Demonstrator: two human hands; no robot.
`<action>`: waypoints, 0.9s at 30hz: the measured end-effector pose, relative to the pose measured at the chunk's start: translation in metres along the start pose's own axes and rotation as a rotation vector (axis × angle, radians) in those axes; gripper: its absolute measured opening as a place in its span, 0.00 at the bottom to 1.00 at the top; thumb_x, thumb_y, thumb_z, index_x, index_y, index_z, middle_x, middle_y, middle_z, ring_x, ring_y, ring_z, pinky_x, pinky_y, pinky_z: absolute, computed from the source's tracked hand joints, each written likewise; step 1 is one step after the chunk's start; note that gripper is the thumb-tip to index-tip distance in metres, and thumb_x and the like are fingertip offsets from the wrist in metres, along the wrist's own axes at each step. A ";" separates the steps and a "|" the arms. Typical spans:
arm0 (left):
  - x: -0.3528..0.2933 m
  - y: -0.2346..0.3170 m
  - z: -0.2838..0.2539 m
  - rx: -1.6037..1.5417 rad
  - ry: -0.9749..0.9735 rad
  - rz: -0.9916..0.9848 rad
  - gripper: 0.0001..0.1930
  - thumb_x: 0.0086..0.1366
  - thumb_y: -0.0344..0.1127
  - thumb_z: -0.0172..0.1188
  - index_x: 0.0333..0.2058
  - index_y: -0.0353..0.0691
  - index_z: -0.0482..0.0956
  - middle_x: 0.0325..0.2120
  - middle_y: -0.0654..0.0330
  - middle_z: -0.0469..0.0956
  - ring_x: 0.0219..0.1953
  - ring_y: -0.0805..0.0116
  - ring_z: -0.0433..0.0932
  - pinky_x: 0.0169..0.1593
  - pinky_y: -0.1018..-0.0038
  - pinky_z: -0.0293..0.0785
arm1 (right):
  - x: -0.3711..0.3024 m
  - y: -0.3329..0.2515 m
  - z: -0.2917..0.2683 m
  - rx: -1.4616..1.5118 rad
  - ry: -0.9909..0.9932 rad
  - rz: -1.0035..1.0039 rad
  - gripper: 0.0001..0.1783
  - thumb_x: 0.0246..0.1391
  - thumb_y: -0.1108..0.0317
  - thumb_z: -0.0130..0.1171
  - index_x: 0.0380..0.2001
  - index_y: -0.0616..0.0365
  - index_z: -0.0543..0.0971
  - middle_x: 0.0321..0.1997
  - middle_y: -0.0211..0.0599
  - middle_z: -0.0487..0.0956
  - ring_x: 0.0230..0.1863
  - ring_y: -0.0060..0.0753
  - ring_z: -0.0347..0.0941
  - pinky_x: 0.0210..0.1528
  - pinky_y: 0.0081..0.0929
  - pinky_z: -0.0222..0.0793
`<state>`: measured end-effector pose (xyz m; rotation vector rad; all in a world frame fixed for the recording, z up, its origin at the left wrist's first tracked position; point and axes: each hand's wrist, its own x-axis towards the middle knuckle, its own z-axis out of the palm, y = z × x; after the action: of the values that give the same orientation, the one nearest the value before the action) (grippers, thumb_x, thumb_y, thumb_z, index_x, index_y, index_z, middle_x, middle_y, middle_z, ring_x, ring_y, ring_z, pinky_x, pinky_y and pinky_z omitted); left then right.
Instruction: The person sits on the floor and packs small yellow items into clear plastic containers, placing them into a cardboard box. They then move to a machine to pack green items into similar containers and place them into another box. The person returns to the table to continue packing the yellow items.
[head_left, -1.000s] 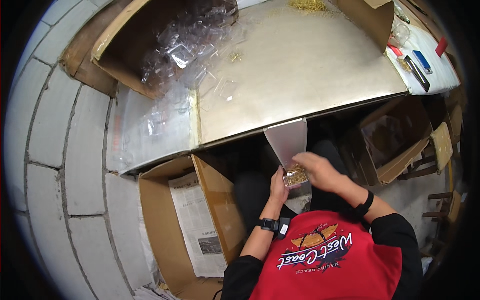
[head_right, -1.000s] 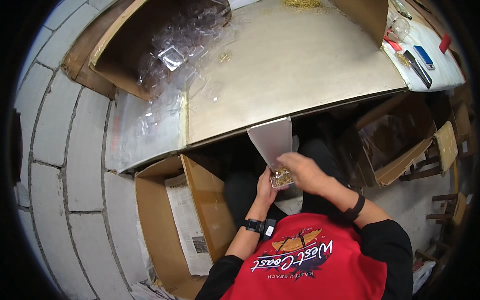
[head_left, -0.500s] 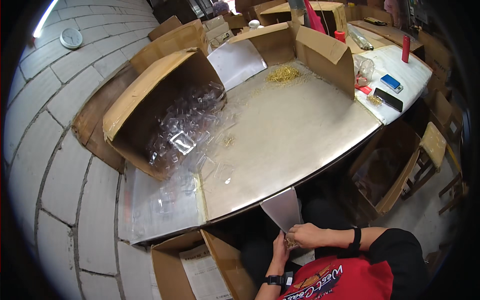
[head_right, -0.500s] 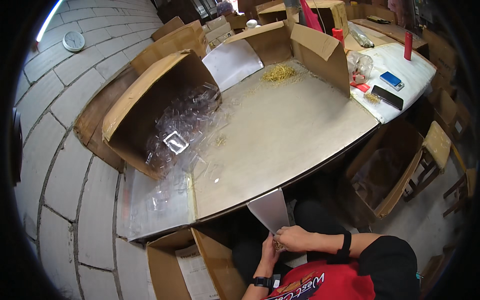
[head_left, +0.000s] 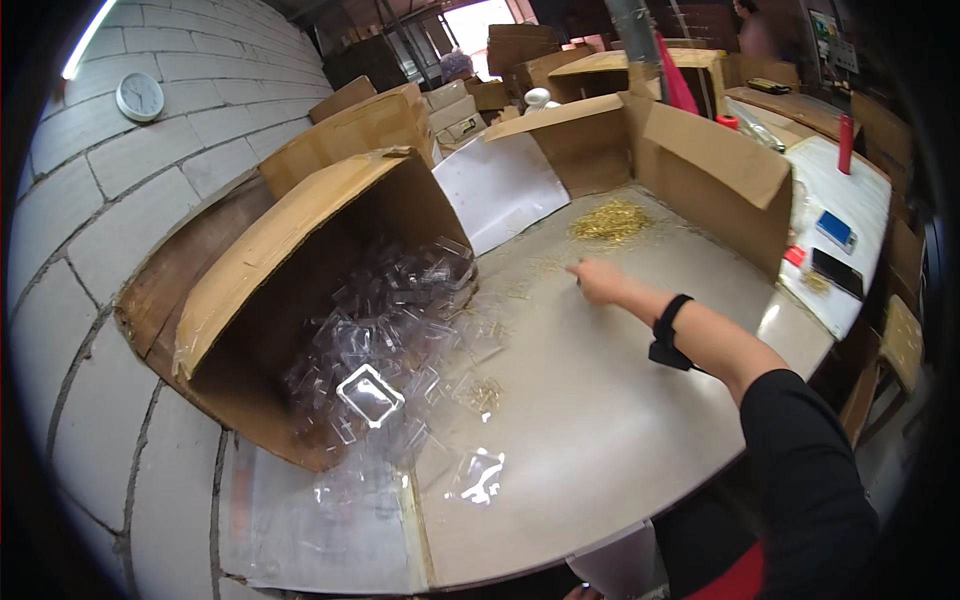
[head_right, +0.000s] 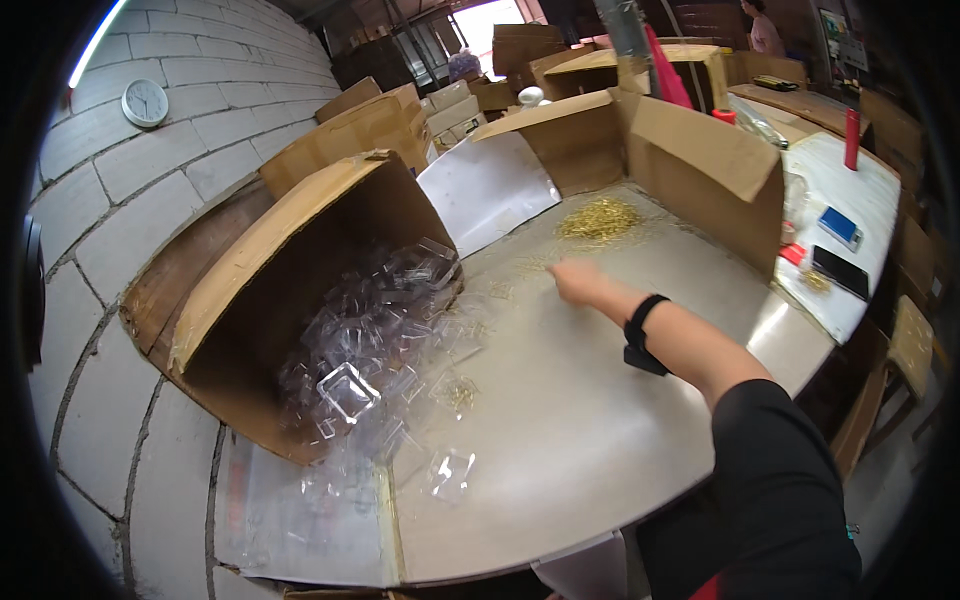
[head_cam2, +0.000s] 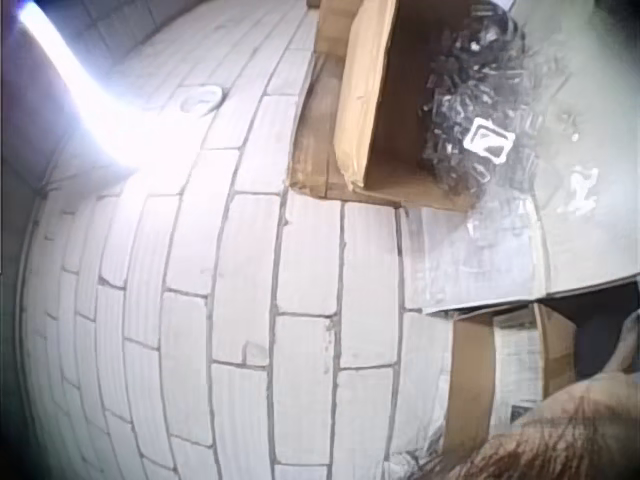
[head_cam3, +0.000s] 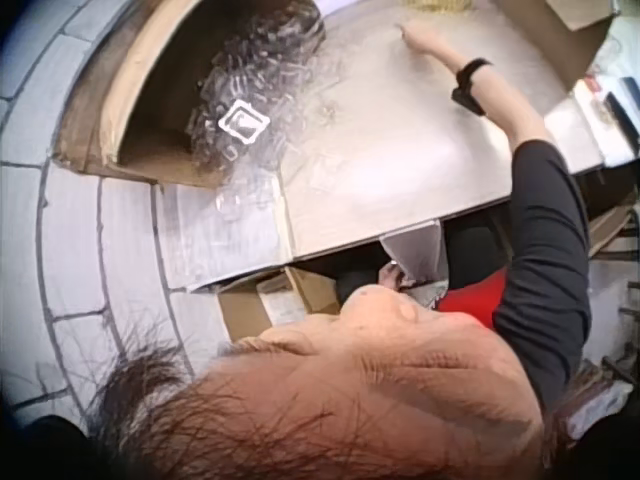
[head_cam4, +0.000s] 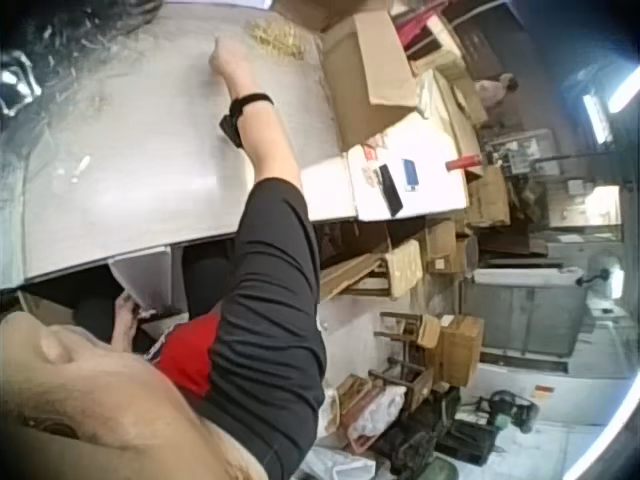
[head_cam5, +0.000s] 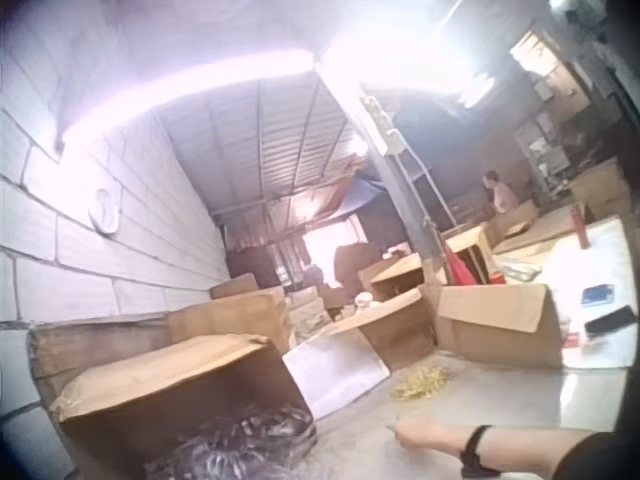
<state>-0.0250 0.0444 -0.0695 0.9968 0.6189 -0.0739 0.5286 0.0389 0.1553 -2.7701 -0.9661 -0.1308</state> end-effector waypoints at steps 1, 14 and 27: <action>0.004 -0.004 -0.002 -0.008 0.042 -0.006 0.11 0.60 0.31 0.54 0.41 0.33 0.72 0.33 0.55 0.77 0.36 0.64 0.77 0.38 0.71 0.76 | 0.025 0.004 0.008 0.005 0.060 -0.004 0.24 0.48 0.70 0.48 0.51 0.52 0.70 0.49 0.48 0.72 0.48 0.52 0.70 0.48 0.39 0.67; 0.032 -0.061 -0.032 -0.037 0.232 0.002 0.08 0.60 0.28 0.53 0.37 0.32 0.75 0.30 0.57 0.77 0.35 0.67 0.76 0.39 0.72 0.75 | -0.041 -0.021 0.028 -0.209 -0.216 -0.133 0.23 0.41 0.66 0.54 0.41 0.70 0.76 0.54 0.63 0.66 0.52 0.57 0.67 0.54 0.41 0.63; -0.024 -0.017 0.000 -0.184 0.085 -0.005 0.19 0.59 0.25 0.54 0.49 0.31 0.65 0.39 0.52 0.74 0.41 0.60 0.77 0.45 0.68 0.76 | -0.290 -0.086 -0.001 0.468 -0.226 -0.493 0.27 0.46 0.71 0.48 0.54 0.60 0.67 0.60 0.46 0.64 0.62 0.44 0.58 0.62 0.33 0.55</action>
<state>-0.0507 0.0296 -0.0696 0.8234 0.6931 0.0202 0.2485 -0.0709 0.1272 -2.1119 -1.4990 0.3047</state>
